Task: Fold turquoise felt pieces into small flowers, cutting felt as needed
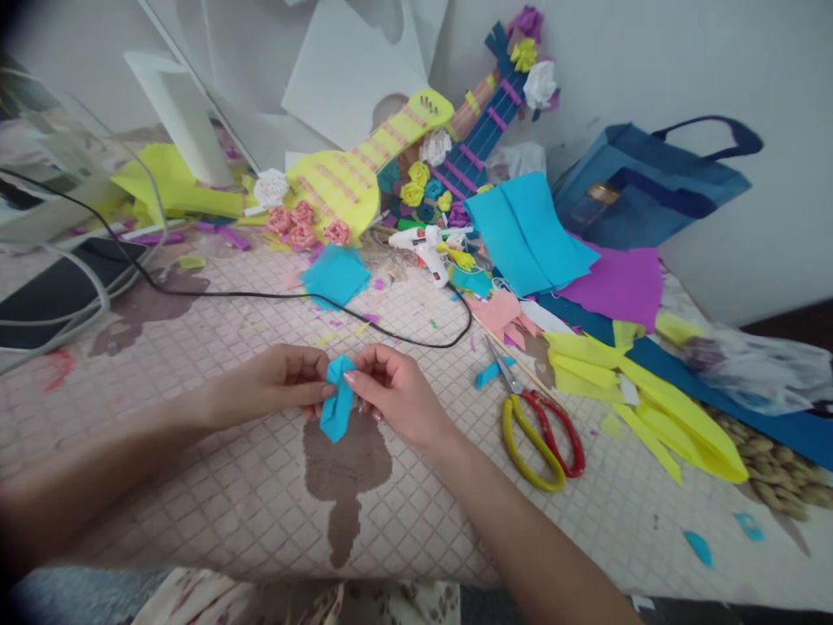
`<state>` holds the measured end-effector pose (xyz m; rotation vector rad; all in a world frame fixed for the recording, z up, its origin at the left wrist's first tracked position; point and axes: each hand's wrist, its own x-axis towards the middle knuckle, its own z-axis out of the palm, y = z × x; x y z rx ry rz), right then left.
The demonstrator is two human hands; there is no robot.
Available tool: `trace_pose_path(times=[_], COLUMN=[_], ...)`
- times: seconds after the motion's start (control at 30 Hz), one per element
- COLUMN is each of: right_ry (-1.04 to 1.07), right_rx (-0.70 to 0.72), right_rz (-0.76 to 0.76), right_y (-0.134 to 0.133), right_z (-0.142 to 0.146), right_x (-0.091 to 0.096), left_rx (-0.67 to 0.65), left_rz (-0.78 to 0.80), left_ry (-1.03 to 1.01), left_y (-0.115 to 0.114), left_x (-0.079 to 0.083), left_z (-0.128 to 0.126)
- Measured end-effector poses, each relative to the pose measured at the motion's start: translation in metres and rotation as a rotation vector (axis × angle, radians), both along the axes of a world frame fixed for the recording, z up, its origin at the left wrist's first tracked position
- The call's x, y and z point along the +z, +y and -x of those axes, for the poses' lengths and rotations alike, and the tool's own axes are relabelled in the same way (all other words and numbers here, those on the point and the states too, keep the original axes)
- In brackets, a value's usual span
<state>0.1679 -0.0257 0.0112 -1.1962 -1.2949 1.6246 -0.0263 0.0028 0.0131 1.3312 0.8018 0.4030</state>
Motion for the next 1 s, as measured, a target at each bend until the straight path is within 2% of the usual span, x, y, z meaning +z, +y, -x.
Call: trace_pose_path(times=[0.2,0.4,0.57,0.63,0.73,0.83,1.0], right_ry=[0.026,0.027,-0.048,-0.053,-0.095,-0.178,-0.432], right_rx=[-0.048,0.064,0.095,0.124,0.117,0.077,0.160], right_rz=[0.012,0.026,-0.007,-0.039,-0.079,-0.136,-0.372], right_y=[-0.001,-0.002,-0.001,0.000,0.002,0.005,0.011], right_z=[0.001,0.000,-0.004,-0.005,-0.007,-0.012,-0.019], right_x=[-0.001,0.001,0.002,0.002,0.002,0.002,0.001], left_rx=[-0.084,0.015,0.025,0.083,0.144,0.142,0.144], left_rz=[0.033,0.037,-0.188,-0.241,-0.228,-0.223,-0.433], left_ry=[-0.020,0.022,0.014,0.019,0.088,0.169,0.236], left_y=[-0.001,-0.001,0.002,0.004,0.005,0.006,0.003], left_x=[0.001,0.001,0.000,0.000,0.001,0.002,0.001], left_z=[-0.002,-0.001,0.002,0.003,0.003,0.003,0.000])
